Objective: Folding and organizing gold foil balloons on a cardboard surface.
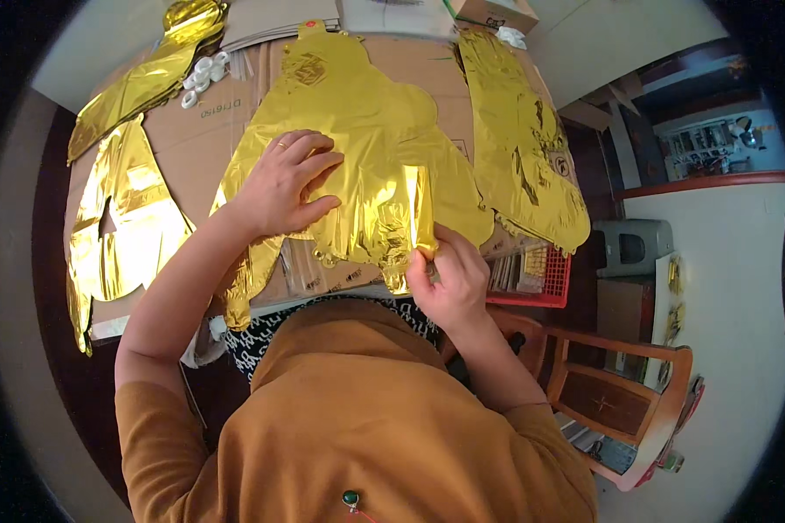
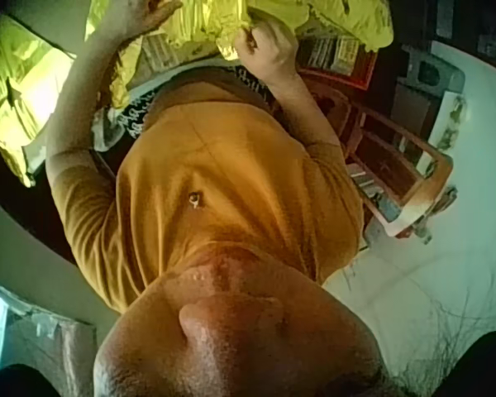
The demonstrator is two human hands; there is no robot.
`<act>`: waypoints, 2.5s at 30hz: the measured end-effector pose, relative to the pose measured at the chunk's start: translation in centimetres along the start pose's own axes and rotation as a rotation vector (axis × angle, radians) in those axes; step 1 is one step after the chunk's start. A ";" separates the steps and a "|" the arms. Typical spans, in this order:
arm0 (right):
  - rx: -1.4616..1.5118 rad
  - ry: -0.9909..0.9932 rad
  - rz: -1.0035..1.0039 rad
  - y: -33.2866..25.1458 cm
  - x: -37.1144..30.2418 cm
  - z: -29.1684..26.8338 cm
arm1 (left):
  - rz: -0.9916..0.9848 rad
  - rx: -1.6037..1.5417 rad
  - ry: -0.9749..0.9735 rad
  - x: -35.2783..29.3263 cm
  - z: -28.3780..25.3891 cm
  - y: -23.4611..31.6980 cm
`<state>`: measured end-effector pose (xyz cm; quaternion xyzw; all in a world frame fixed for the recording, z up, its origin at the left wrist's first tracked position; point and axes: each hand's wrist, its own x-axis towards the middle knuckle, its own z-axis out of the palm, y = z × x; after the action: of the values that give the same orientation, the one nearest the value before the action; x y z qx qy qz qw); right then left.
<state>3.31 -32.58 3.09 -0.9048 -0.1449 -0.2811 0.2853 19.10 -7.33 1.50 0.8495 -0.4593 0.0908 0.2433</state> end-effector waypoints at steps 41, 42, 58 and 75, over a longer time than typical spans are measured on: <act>0.314 -0.891 -0.014 10.7 14.6 2.8 | 0.002 -0.018 0.042 0.7 0.0 0.2; 0.315 -1.028 0.036 10.5 15.8 3.0 | -0.003 -0.021 0.042 0.6 0.0 0.2; 0.239 -1.210 0.029 10.4 17.5 4.1 | -0.002 0.031 0.016 0.3 0.1 -0.1; -0.019 -0.448 -0.040 4.1 1.9 2.5 | -0.032 0.080 0.010 0.2 0.1 0.4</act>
<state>7.62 -34.16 0.78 -0.9441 -0.2201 -0.0802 0.2319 18.91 -7.70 1.57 0.8653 -0.4406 0.1092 0.2128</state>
